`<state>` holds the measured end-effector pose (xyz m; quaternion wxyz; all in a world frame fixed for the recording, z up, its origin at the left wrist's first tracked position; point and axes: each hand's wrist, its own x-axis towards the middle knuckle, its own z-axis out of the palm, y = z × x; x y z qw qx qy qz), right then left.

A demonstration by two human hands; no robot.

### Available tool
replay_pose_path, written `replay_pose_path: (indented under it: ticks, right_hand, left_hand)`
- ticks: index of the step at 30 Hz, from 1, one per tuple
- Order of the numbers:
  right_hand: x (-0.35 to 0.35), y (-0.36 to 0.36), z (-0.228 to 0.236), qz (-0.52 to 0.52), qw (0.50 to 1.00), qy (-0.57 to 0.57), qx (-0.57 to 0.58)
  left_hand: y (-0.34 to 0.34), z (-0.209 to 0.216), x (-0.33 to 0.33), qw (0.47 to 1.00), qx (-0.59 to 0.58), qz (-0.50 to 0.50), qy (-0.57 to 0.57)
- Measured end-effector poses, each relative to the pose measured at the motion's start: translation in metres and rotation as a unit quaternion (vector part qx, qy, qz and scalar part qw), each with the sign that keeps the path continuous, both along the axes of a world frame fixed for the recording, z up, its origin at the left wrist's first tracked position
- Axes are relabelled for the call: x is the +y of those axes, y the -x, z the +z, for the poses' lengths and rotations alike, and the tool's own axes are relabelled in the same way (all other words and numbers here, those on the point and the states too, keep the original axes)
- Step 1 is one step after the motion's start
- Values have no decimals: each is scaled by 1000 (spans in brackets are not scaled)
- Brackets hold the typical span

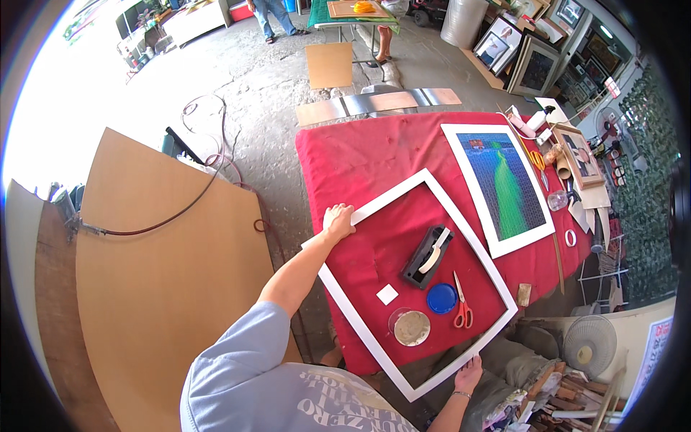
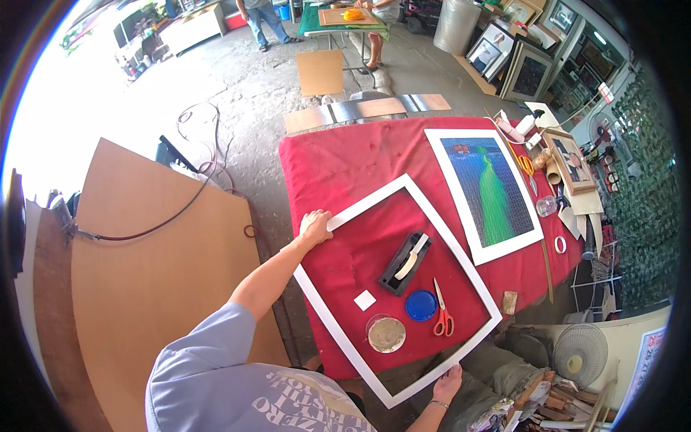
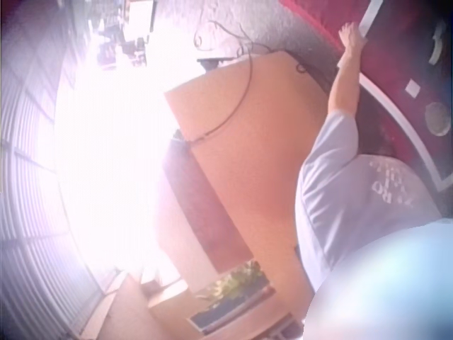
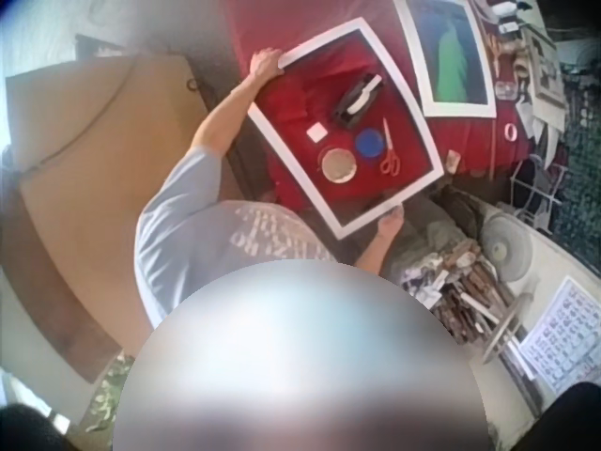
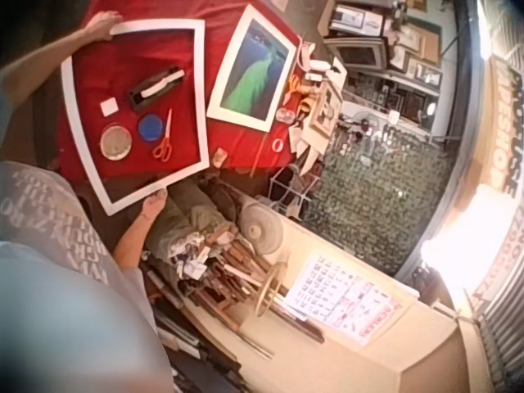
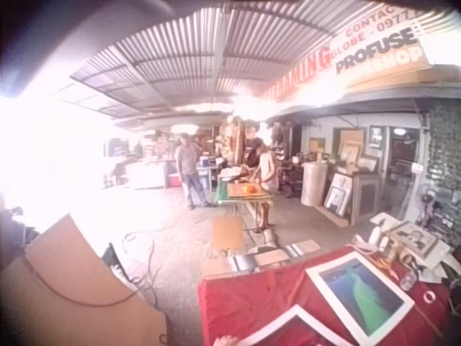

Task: The person assembles a white picture frame by hand, aligning and pressing the corners together. They use a hair dryer to warm the frame edges and then sand the corners with a sanding block to smooth the joints. The person handles the frame, a hair dryer, and a sanding block throughout the process.

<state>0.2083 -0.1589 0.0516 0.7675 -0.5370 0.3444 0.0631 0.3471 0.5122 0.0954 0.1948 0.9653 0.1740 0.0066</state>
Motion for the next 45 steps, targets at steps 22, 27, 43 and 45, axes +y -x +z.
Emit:
replay_pose_path:
  ticks: [22, 27, 43, 45]
  right_hand:
    - [-23, -27, 84, 65, 976, -1, -206]
    - [-39, -71, 140, 122, 957, -35, -261]
    - [40, -321, 236, 504, 807, -118, -285]
    - [71, -331, 234, 535, 802, -104, -247]
  left_hand:
    - [77, 76, -13, 876, -141, 108, 448]
    - [143, 100, -35, 837, -230, 159, 471]
    - [390, 74, -289, 589, -361, 498, 524]
    - [400, 59, -301, 573, -364, 525, 514]
